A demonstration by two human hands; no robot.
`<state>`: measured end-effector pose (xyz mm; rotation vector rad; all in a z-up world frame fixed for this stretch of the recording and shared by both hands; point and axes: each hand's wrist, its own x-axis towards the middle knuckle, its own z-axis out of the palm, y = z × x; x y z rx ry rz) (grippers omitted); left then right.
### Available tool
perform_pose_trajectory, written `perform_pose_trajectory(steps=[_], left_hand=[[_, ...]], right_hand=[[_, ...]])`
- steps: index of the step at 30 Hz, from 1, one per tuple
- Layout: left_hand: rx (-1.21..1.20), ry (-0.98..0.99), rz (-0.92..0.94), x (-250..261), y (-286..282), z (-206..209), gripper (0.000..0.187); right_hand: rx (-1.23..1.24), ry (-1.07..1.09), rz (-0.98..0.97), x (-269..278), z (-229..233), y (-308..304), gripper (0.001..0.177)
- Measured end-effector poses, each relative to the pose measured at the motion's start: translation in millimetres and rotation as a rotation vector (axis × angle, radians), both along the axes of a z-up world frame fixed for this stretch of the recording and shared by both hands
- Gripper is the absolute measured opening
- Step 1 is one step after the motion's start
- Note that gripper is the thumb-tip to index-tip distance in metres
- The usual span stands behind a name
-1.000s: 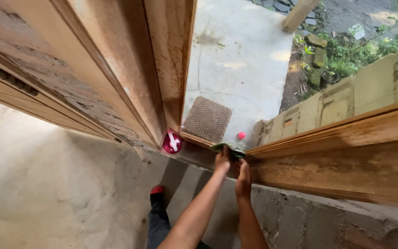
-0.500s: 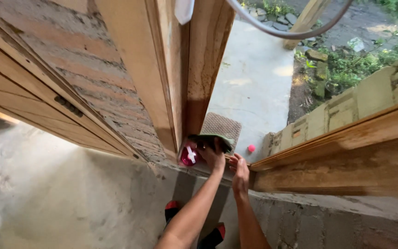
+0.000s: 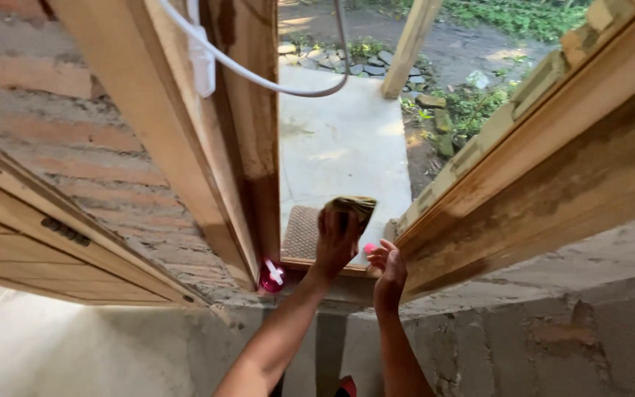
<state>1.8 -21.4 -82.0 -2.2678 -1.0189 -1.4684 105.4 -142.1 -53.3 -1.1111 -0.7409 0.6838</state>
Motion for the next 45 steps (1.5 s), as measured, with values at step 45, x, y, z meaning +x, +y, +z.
perform_pose_trajectory(steps=[45], left_hand=[[0.090,-0.228,-0.045,-134,-24,168,0.078]], right_hand=[[0.186,-1.102,-0.806,11,151,44,0.058]])
